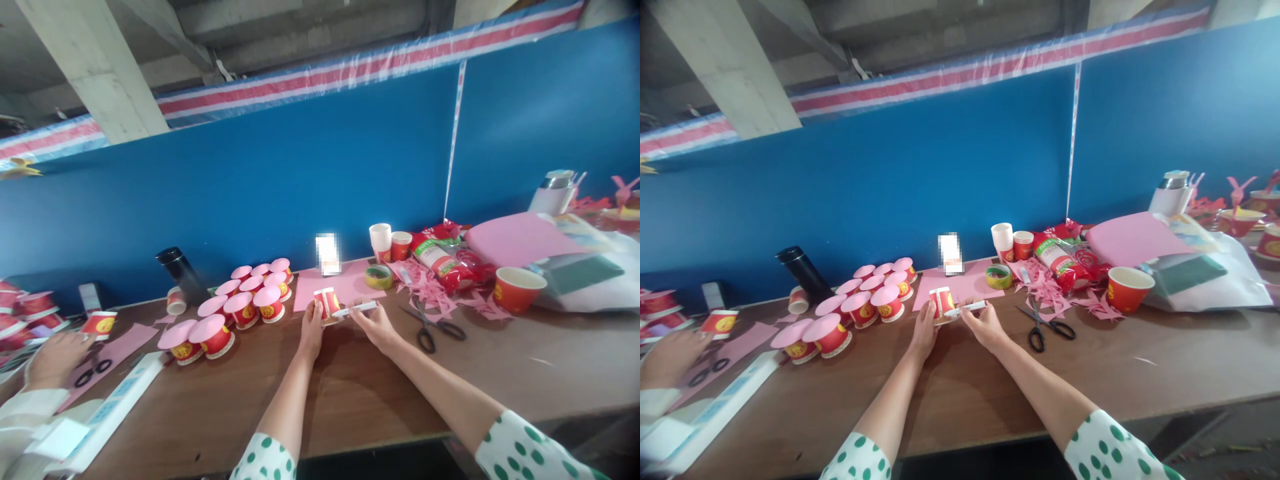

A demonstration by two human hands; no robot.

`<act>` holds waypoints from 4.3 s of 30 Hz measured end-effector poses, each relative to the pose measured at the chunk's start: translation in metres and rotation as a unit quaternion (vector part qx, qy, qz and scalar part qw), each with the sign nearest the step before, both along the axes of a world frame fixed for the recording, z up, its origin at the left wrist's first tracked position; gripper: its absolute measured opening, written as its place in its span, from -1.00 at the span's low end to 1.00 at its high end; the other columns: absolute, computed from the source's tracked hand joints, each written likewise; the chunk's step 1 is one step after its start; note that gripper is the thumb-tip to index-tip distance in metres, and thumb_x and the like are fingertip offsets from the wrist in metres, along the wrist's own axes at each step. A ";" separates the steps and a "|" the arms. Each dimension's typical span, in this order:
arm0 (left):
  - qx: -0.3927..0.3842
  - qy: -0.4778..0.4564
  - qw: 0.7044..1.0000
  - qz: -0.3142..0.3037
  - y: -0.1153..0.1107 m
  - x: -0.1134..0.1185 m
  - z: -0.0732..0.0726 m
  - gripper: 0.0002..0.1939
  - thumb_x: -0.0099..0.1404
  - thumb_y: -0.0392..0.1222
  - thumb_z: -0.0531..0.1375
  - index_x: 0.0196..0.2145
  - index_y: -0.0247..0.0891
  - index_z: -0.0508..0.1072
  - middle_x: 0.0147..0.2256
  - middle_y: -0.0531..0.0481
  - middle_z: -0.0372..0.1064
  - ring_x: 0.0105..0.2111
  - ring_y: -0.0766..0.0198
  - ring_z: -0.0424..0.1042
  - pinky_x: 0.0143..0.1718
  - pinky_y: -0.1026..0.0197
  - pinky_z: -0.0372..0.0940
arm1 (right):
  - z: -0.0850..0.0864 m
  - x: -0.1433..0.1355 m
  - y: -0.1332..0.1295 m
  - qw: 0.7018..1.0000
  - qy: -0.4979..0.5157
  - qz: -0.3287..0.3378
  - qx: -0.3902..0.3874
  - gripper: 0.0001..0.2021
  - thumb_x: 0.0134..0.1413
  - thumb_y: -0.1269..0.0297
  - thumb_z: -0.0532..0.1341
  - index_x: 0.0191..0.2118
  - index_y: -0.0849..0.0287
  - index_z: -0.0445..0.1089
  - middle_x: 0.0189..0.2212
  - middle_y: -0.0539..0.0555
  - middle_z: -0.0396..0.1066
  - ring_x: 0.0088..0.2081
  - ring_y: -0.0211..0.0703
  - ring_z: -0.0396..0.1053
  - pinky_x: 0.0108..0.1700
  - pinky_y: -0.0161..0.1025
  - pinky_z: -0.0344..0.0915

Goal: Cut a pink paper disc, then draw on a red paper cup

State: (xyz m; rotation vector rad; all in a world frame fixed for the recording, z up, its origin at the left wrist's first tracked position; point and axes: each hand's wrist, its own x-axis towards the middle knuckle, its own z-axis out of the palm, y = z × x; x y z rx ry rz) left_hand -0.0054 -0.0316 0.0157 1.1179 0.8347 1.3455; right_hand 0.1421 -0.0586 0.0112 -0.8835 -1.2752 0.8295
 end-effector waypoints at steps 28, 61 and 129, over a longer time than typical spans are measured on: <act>0.009 -0.026 0.999 -0.021 0.008 -0.001 -0.011 -0.64 0.15 0.08 0.12 -0.28 -0.30 0.35 -0.40 -0.06 0.38 -0.42 0.27 0.38 -0.32 0.20 0.27 | -0.001 0.000 -0.001 1.000 0.001 0.011 -0.006 -0.82 -0.03 0.20 0.20 -0.45 0.23 0.38 -0.60 0.00 0.33 -0.55 -0.29 0.21 -0.49 -0.36 0.14; -0.015 -0.055 0.998 -0.014 0.008 0.000 -0.012 -0.66 0.12 0.06 0.16 -0.28 -0.27 0.34 -0.38 -0.05 0.37 -0.40 0.28 0.39 -0.29 0.21 0.28 | -0.001 0.002 0.000 0.999 0.052 -0.011 0.000 -0.76 -0.01 0.10 0.19 -0.46 0.20 0.33 -0.58 0.00 0.31 -0.48 -0.24 0.25 -0.40 -0.31 0.18; 0.001 -0.032 0.999 -0.027 0.008 -0.001 -0.013 -0.65 0.14 0.09 0.12 -0.27 -0.26 0.36 -0.36 -0.04 0.40 -0.37 0.25 0.41 -0.30 0.21 0.28 | -0.003 -0.001 0.004 0.999 0.034 -0.015 -0.004 -0.82 -0.01 0.20 0.20 -0.45 0.22 0.38 -0.56 0.02 0.36 -0.49 -0.25 0.27 -0.43 -0.33 0.19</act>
